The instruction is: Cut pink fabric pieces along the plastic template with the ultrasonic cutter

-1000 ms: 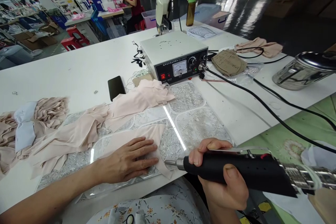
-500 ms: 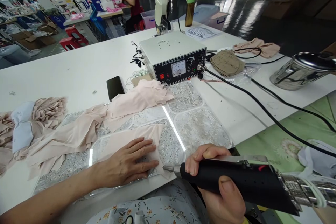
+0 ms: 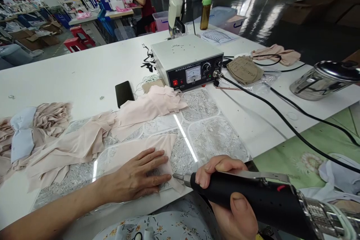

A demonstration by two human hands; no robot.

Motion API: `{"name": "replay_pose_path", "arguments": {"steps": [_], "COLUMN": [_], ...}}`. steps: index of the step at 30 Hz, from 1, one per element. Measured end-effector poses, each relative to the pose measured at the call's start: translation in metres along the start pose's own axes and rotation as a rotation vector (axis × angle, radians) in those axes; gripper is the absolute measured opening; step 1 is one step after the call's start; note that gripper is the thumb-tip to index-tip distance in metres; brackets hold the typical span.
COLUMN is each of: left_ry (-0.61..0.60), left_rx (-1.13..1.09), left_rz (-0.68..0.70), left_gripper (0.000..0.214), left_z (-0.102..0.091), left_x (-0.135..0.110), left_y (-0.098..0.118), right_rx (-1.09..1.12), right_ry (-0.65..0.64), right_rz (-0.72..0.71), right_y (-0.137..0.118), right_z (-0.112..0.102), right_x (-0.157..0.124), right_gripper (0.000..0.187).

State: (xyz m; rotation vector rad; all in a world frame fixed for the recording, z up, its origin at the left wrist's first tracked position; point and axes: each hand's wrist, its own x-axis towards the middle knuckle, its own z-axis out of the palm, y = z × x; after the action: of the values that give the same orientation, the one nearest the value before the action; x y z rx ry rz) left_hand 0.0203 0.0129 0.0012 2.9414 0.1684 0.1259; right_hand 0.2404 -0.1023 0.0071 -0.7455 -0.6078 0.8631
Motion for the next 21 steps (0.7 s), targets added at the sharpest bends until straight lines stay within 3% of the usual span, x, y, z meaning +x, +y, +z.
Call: {"name": "replay_pose_path", "arguments": {"steps": [9, 21], "left_ry": [0.058, 0.018], "left_rx": [0.044, 0.073], "left_rz": [0.031, 0.026], "left_gripper": [0.038, 0.046], "left_z": [0.002, 0.000], "left_x": [-0.001, -0.001], "left_y": [-0.003, -0.004], "right_rx": [-0.083, -0.100], "right_ry": [-0.072, -0.028], "right_rz": [-0.123, -0.056], "right_y": [-0.002, -0.005], "right_z": [0.015, 0.018], "right_x": [0.010, 0.001], "right_gripper": [0.015, 0.019]}}
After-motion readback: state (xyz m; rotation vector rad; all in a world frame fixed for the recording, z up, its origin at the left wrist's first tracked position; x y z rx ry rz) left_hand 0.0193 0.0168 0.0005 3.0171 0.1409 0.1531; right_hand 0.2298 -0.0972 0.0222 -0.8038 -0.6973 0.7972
